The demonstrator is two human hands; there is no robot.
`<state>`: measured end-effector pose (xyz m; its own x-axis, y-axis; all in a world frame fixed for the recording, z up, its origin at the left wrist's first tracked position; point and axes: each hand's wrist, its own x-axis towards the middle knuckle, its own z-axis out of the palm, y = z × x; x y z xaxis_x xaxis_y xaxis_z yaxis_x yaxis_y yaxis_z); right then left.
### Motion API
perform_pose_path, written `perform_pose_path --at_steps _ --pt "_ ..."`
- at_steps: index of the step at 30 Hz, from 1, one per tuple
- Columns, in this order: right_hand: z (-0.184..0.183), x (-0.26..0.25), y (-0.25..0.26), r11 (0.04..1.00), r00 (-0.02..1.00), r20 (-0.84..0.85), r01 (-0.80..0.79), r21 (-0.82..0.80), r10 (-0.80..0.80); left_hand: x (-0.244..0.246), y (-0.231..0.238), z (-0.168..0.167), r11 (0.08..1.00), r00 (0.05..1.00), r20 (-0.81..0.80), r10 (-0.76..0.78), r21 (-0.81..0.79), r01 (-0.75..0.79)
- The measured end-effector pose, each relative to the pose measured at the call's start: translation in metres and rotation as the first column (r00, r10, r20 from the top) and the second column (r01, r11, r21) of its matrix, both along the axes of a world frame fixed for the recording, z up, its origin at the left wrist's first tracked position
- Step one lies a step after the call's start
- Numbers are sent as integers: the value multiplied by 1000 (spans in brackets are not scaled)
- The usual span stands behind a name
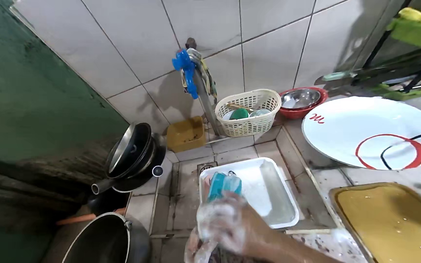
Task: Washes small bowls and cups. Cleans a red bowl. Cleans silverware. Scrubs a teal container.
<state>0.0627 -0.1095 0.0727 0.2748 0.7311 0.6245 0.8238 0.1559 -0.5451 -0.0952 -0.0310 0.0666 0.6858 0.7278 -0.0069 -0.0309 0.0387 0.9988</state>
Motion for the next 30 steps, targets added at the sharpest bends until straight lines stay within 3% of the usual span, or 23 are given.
perform_pose_path --at_steps 3,5,6,7,8,10,12,13,16,19,22,27,30 --pt "0 56 15 978 919 -353 118 -175 -174 -1 -1 -2 1000 999 41 -10 -5 11" --pt "0 80 21 946 683 -690 5 -324 -240 -1 -3 -4 1000 997 72 9 3 -9" --pt "-1 82 23 946 541 -805 -50 -321 -245 -3 -3 -7 1000 996 89 4 11 -5" --pt "0 79 21 954 444 -866 -70 -292 -232 -5 -1 -10 1000 993 114 -7 18 5" --pt "3 73 17 967 415 -885 -45 -250 -209 -6 0 -13 1000 991 132 -13 23 11" --pt "13 57 7 988 551 -821 68 -135 -150 -8 4 -19 999 991 130 -9 45 3" --pt "18 38 1 987 809 -573 162 -2 -134 -5 7 -21 995 998 61 -2 96 -4" --pt "18 27 1 988 889 -438 155 18 -131 -4 9 -22 992 1000 7 -18 121 17" --pt "3 -13 -1 992 993 -108 35 -122 -48 -3 13 -27 985 997 -68 -44 164 54" --pt "-23 -33 -1 996 989 146 13 -88 -1 -11 13 -28 997 999 -2 -47 54 47" --pt "-20 -7 8 987 1000 -8 -5 -159 4 -12 13 -24 998 998 -45 -55 -37 53" --pt "-5 76 36 858 911 -277 136 -495 -304 -7 13 -16 998 994 -98 -48 -56 43" --pt "-5 51 25 910 932 -252 152 -386 -262 -6 13 -16 996 994 -90 -64 -64 58"
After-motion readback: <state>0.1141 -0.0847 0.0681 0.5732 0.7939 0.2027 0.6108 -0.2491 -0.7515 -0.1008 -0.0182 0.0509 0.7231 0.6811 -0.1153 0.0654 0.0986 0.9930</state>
